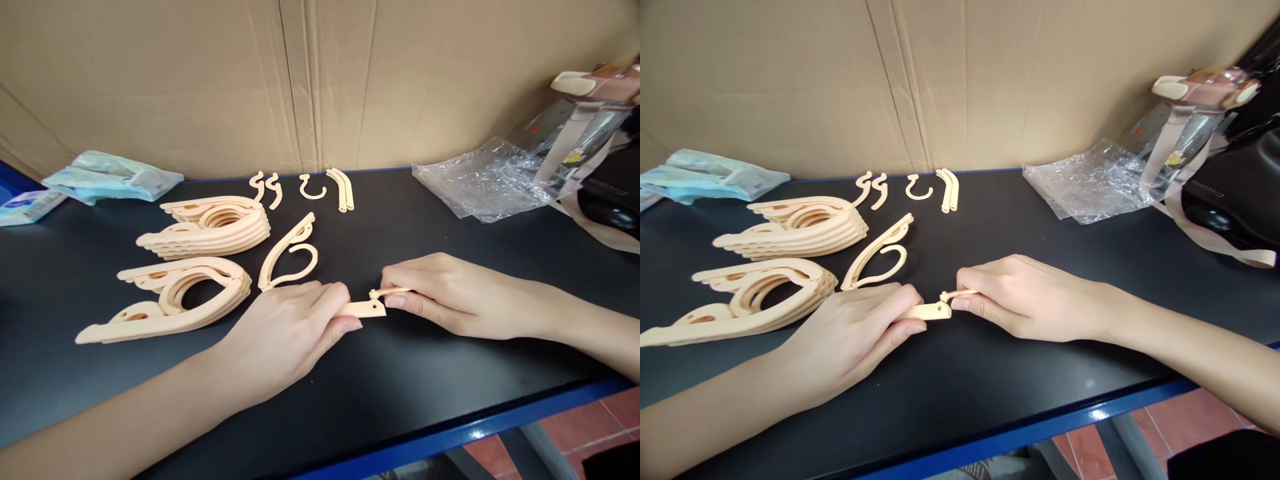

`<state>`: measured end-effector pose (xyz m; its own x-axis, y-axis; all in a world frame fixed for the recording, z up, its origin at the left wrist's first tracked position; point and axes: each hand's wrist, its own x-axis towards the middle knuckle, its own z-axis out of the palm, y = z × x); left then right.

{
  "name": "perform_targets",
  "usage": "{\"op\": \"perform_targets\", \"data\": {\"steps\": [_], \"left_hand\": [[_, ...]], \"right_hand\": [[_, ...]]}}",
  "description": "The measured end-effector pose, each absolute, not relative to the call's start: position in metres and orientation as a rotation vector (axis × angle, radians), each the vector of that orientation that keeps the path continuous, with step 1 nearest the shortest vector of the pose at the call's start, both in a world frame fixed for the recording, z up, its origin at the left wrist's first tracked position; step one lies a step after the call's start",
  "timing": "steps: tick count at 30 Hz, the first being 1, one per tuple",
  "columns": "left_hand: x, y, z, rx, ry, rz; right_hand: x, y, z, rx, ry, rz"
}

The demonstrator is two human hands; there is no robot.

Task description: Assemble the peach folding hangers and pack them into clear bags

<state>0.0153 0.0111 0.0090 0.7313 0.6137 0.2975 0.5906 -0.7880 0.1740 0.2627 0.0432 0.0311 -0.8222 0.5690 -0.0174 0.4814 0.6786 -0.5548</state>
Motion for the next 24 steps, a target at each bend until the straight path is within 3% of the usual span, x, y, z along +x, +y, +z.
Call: {"op": "perform_targets", "data": {"steps": [24], "left_hand": [[0.015, 0.013, 0.005, 2.749, 0.962, 0.553]], "right_hand": [[0.259, 0.035, 0.020, -0.652, -2.763, 0.293]]}}
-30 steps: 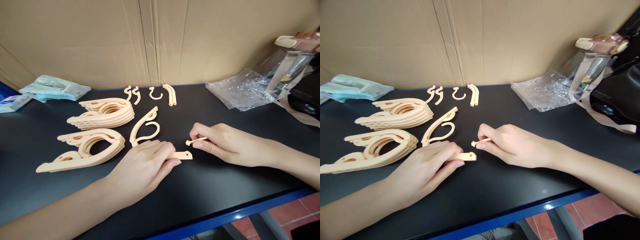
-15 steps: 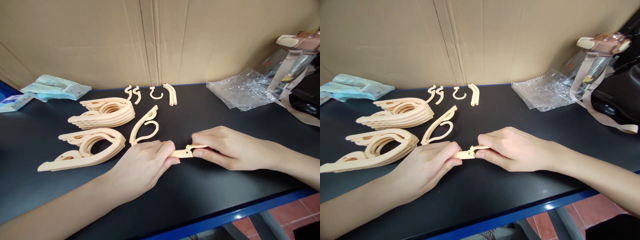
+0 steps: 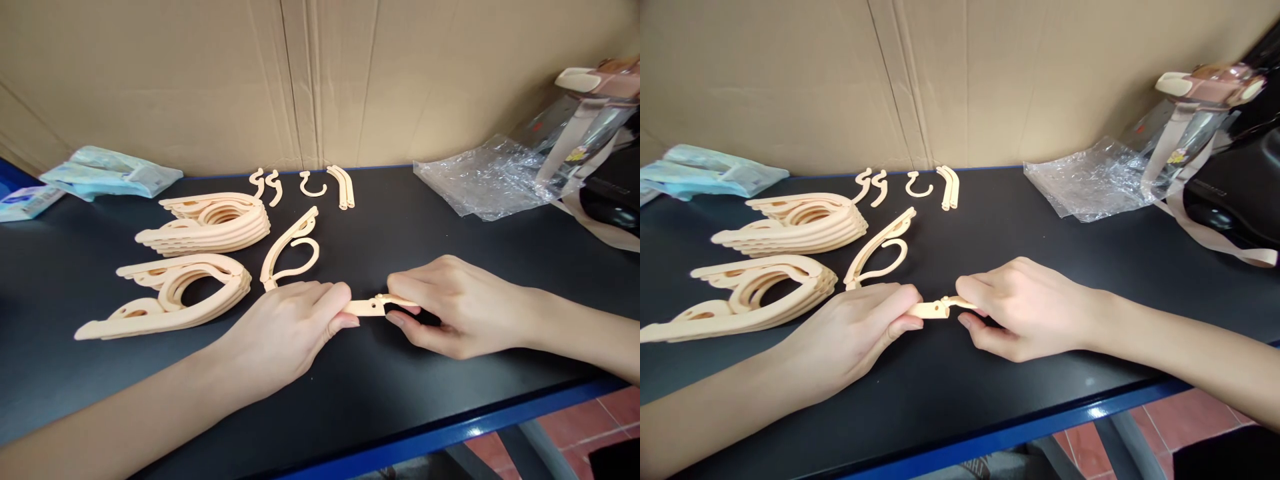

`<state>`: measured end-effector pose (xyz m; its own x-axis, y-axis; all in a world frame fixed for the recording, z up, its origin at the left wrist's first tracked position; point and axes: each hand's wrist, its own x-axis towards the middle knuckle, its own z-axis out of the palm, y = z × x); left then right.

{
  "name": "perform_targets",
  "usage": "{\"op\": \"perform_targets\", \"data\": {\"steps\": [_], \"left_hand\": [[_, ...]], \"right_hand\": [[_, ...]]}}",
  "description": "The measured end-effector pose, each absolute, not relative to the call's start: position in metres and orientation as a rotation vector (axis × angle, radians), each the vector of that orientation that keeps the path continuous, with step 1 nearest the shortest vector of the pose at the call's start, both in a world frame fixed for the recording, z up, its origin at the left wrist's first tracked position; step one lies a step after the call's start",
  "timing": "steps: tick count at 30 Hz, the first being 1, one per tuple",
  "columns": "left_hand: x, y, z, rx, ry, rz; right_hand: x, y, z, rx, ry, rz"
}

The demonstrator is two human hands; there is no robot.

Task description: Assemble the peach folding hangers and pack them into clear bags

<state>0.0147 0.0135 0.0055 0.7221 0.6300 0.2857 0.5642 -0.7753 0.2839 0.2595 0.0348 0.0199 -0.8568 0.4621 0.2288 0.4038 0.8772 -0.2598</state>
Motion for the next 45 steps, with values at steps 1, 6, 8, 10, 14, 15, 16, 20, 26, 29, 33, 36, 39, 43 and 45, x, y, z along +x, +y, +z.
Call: {"op": "perform_targets", "data": {"steps": [1, 6, 8, 10, 14, 15, 16, 20, 26, 29, 33, 36, 39, 43, 45], "left_hand": [[0.015, 0.014, 0.005, 2.746, 0.963, 0.551], [0.014, 0.015, 0.001, 2.736, 0.958, 0.563], [0.014, 0.014, 0.001, 2.739, 0.951, 0.573], [0.014, 0.014, 0.000, 2.743, 0.946, 0.576], [0.014, 0.014, 0.000, 2.764, 0.928, 0.596], [0.014, 0.014, 0.000, 2.767, 0.929, 0.594], [0.014, 0.014, 0.000, 2.768, 0.930, 0.588], [0.014, 0.014, 0.000, 2.763, 0.937, 0.568], [0.015, 0.015, -0.001, 2.784, 0.930, 0.575], [0.015, 0.015, -0.002, 2.806, 0.935, 0.560], [0.015, 0.015, 0.000, 2.832, 0.934, 0.548], [0.017, 0.014, 0.003, 2.858, 0.929, 0.532], [0.018, 0.014, 0.006, 2.890, 0.901, 0.518], [0.018, 0.014, 0.008, 2.908, 0.878, 0.540], [0.017, 0.014, 0.007, 2.906, 0.870, 0.539]], "right_hand": [[0.259, 0.035, 0.020, -0.645, -2.765, 0.275], [0.260, 0.035, 0.017, -0.636, -2.779, 0.196], [0.260, 0.034, 0.016, -0.636, -2.780, 0.161], [0.260, 0.034, 0.016, -0.632, -2.781, 0.125], [0.260, 0.033, 0.015, -0.632, -2.791, 0.042], [0.260, 0.033, 0.015, -0.628, -2.792, 0.018], [0.260, 0.033, 0.015, -0.621, -2.792, -0.009], [0.260, 0.033, 0.014, -0.567, -2.798, -0.113], [0.260, 0.034, 0.012, -0.533, -2.791, -0.217], [0.259, 0.034, 0.011, -0.520, -2.781, -0.277], [0.259, 0.034, 0.010, -0.493, -2.794, -0.367], [0.260, 0.035, 0.009, -0.463, -2.794, -0.403], [0.261, 0.035, 0.009, -0.444, -2.789, -0.443], [0.261, 0.036, 0.009, -0.426, -2.765, -0.507], [0.261, 0.035, 0.009, -0.417, -2.760, -0.535]]}}
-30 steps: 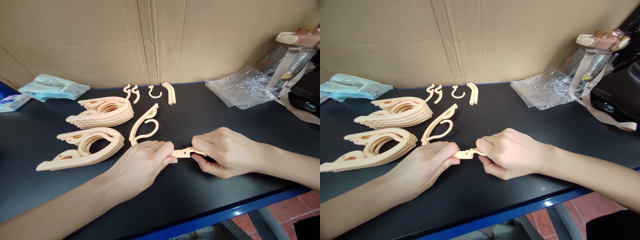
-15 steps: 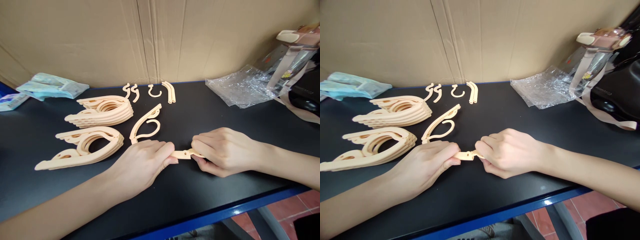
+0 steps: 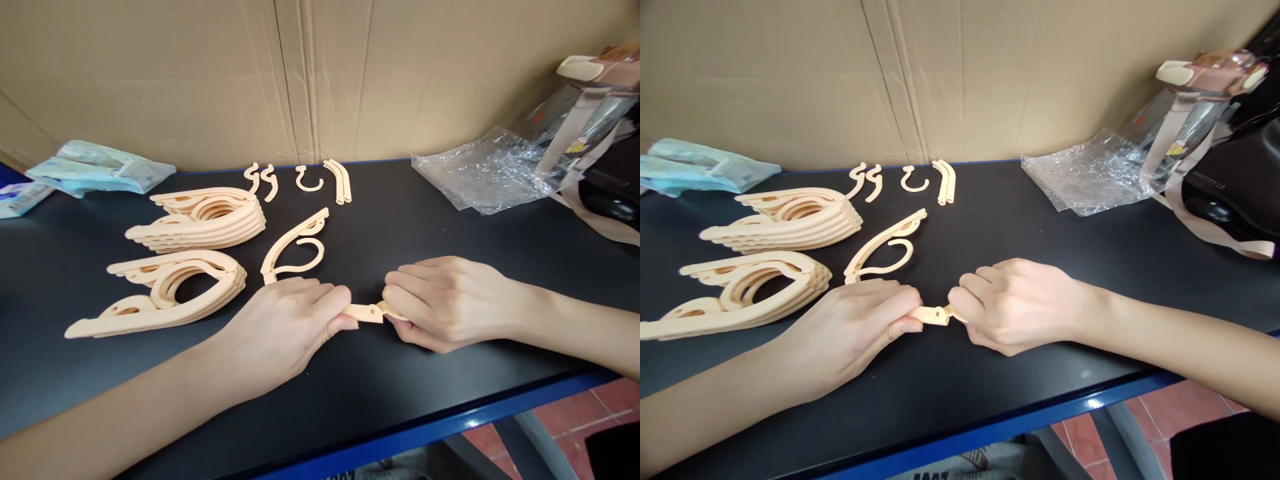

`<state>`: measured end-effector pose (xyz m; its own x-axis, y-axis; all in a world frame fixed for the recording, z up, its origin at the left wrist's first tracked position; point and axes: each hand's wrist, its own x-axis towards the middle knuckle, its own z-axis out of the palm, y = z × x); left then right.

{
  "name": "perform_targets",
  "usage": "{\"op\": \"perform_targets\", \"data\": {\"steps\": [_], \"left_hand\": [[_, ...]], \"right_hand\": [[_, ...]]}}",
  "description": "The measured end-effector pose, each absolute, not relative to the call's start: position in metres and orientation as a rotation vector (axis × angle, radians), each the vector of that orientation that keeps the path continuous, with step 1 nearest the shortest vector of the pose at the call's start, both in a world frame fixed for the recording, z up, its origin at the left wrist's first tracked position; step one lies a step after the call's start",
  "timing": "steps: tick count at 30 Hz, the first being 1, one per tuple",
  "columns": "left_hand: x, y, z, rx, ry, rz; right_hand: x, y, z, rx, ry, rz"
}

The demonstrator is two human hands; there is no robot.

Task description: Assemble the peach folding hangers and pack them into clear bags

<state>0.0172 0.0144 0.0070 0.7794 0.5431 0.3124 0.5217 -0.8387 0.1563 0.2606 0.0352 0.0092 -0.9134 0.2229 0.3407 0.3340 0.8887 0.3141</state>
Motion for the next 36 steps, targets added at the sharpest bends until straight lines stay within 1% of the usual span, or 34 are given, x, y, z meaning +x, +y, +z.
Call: {"op": "perform_targets", "data": {"steps": [9, 13, 17, 27, 33, 36], "left_hand": [[0.015, 0.015, -0.001, 2.844, 0.837, 0.553], [0.013, 0.016, 0.000, 2.801, 0.848, 0.533], [0.013, 0.014, 0.002, 2.680, 0.872, 0.558], [0.016, 0.009, 0.005, 2.918, 0.778, 0.530], [0.011, 0.009, 0.001, 3.010, 0.856, 0.511], [0.010, 0.009, 0.001, 3.018, 0.863, 0.523]], "right_hand": [[0.257, 0.034, 0.011, -0.372, -2.747, -0.629], [0.255, 0.037, 0.014, -0.393, -2.767, -0.577], [0.258, 0.044, 0.019, -0.381, -2.784, -0.451], [0.270, 0.067, 0.023, -0.529, -2.781, -0.292], [0.271, 0.063, 0.024, -0.549, -2.772, -0.421], [0.272, 0.061, 0.024, -0.540, -2.794, -0.407]]}}
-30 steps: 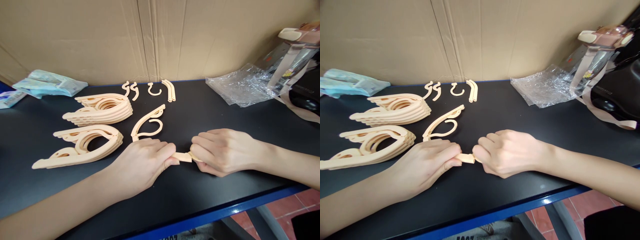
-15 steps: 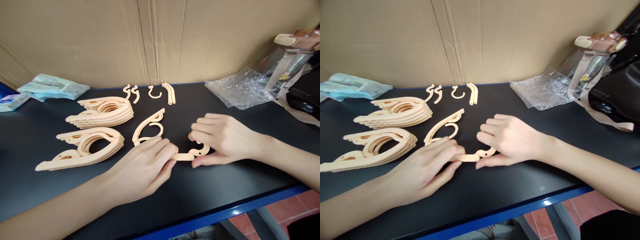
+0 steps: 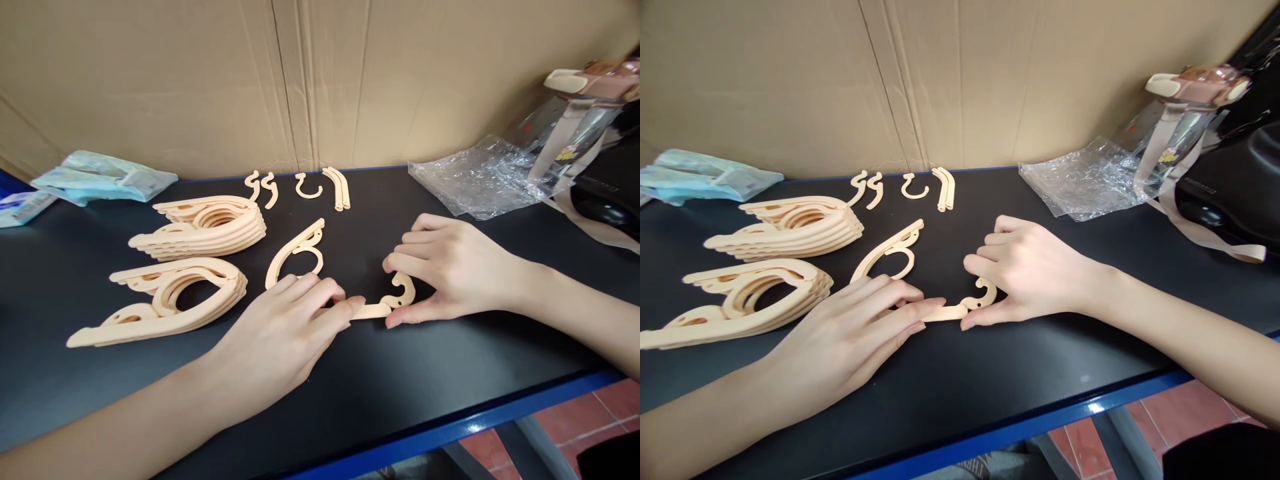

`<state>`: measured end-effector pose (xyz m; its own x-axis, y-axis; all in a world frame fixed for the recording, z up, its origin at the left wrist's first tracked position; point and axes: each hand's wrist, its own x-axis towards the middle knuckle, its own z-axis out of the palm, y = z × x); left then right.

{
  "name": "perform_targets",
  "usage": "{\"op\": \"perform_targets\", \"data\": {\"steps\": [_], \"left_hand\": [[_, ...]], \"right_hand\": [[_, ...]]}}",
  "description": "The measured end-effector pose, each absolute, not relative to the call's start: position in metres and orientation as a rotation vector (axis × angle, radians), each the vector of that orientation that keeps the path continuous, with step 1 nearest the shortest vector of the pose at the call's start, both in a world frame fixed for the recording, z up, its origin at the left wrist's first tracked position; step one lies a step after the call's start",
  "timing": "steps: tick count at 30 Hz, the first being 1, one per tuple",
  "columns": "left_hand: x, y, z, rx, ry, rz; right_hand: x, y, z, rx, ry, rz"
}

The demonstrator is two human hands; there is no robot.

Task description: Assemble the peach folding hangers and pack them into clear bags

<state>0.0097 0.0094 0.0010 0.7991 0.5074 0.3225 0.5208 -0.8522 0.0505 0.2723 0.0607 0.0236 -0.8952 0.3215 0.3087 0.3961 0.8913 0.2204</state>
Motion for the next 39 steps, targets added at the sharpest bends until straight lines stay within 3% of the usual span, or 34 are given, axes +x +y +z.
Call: {"op": "perform_targets", "data": {"steps": [6, 20, 27, 39], "left_hand": [[0.011, 0.011, 0.000, -2.960, -0.906, -0.580], [0.016, 0.006, 0.003, -2.858, -1.237, -0.664], [0.014, 0.011, 0.001, -2.784, -1.516, -0.629], [0.012, 0.012, -0.003, -2.814, -1.606, -0.634]], "right_hand": [[0.271, 0.054, 0.022, -0.691, -2.803, -0.400], [0.263, 0.048, 0.024, -0.549, -2.889, 0.038], [0.261, 0.043, 0.022, -0.500, -2.895, 0.074], [0.257, 0.039, 0.023, -0.413, -2.896, 0.146]]}}
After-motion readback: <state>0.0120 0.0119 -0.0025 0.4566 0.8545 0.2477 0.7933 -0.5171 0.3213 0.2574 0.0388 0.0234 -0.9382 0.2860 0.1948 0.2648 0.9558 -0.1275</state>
